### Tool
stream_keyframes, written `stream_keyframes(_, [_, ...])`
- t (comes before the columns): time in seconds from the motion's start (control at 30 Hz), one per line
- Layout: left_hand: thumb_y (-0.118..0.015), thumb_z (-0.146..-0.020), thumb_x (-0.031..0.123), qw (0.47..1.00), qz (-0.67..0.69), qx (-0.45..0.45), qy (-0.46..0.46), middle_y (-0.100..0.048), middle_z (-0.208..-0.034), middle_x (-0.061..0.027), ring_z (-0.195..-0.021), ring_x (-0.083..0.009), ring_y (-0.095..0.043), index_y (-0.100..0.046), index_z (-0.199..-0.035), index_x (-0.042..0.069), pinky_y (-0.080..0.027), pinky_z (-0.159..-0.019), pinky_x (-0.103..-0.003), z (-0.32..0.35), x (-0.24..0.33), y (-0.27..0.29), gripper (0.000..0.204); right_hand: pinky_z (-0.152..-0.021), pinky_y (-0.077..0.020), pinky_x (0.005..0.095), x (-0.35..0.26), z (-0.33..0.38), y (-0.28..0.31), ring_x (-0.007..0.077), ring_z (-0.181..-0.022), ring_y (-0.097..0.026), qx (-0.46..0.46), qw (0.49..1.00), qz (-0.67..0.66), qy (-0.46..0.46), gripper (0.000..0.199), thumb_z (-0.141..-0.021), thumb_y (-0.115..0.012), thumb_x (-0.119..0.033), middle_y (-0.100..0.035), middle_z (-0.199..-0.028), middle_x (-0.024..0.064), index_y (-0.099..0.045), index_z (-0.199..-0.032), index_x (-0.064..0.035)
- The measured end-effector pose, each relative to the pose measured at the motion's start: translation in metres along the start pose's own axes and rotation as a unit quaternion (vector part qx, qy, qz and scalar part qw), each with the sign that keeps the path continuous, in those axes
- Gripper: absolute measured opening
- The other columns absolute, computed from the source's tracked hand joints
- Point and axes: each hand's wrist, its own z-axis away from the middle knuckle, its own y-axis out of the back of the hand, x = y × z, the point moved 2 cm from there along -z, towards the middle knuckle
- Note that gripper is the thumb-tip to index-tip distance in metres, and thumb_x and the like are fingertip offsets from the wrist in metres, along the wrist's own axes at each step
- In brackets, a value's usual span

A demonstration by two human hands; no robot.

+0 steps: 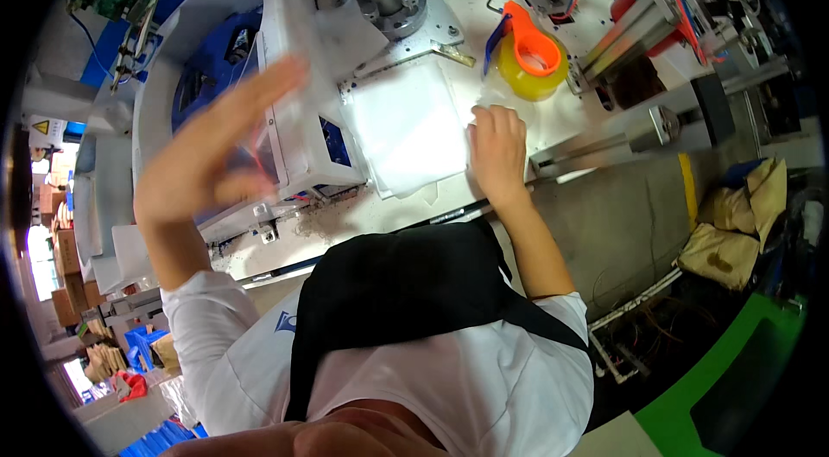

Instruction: The person empties a bag of blue plastic granules into a white bin and then replaces a component on a manufacturing machine by hand.

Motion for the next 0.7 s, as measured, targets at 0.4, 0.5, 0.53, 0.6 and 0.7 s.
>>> stream_keyframes(0.4, [-0.063, -0.078, 0.030, 0.964, 0.149, -0.068, -0.208, -0.039, -0.132, -0.0180, -0.119, -0.0356, -0.040, -0.028, -0.135, 0.000, -0.034, -0.098, -0.042, 0.053, 0.021, -0.091, 0.073, -0.073, -0.0447, 0.0296, 0.043, -0.023, -0.004, 0.0176, -0.079, -0.054, 0.246, 0.887, -0.327, -0.213, 0.024, -0.085, -0.053, -0.009, -0.058, -0.091, 0.0075, -0.052, -0.108, -0.0030])
stream_keyframes(0.5, [-0.069, -0.074, 0.028, 0.939, 0.265, -0.081, -0.203, -0.039, -0.134, -0.0178, -0.124, -0.0374, -0.034, -0.030, -0.134, -0.002, -0.031, -0.101, -0.042, 0.071, 0.011, -0.117, 0.077, -0.070, -0.0420, 0.0250, -0.038, -0.030, 0.046, 0.0127, -0.080, -0.051, 0.349, 0.777, -0.515, -0.095, 0.016, -0.084, -0.048, -0.007, -0.054, -0.090, 0.0048, -0.050, -0.099, -0.0030])
stream_keyframes(0.53, [-0.071, -0.071, 0.031, 0.939, 0.252, -0.087, -0.216, -0.026, -0.141, -0.0176, -0.128, -0.0372, -0.030, -0.020, -0.139, 0.001, -0.031, -0.101, -0.045, 0.072, 0.005, -0.125, 0.089, -0.069, -0.0416, 0.0262, -0.060, -0.025, 0.058, 0.0146, -0.080, -0.051, 0.333, 0.793, -0.508, -0.051, 0.015, -0.082, -0.049, -0.010, -0.053, -0.088, 0.0061, -0.050, -0.096, -0.0028])
stream_keyframes(0.6, [-0.069, -0.074, 0.031, 0.909, 0.386, 0.054, -0.144, -0.017, -0.145, -0.0165, -0.131, -0.0336, -0.025, -0.015, -0.140, 0.002, -0.030, -0.102, -0.042, 0.070, 0.010, -0.140, 0.090, -0.067, -0.0408, 0.0287, -0.080, -0.002, 0.069, 0.0182, -0.078, -0.050, 0.255, 0.841, -0.475, 0.039, 0.016, -0.080, -0.050, -0.016, -0.052, -0.085, 0.0087, -0.050, -0.087, -0.0025])
stream_keyframes(0.7, [-0.056, -0.084, 0.038, 0.855, 0.471, 0.188, -0.108, 0.001, -0.147, -0.0172, -0.134, -0.0319, -0.015, -0.007, -0.141, 0.003, -0.020, -0.107, -0.040, 0.063, 0.020, -0.155, 0.084, -0.068, -0.0401, 0.0349, -0.116, 0.021, 0.068, 0.0248, -0.074, -0.049, 0.035, 0.883, -0.436, 0.169, 0.012, -0.074, -0.050, -0.015, -0.051, -0.080, 0.0115, -0.050, -0.078, -0.0034])
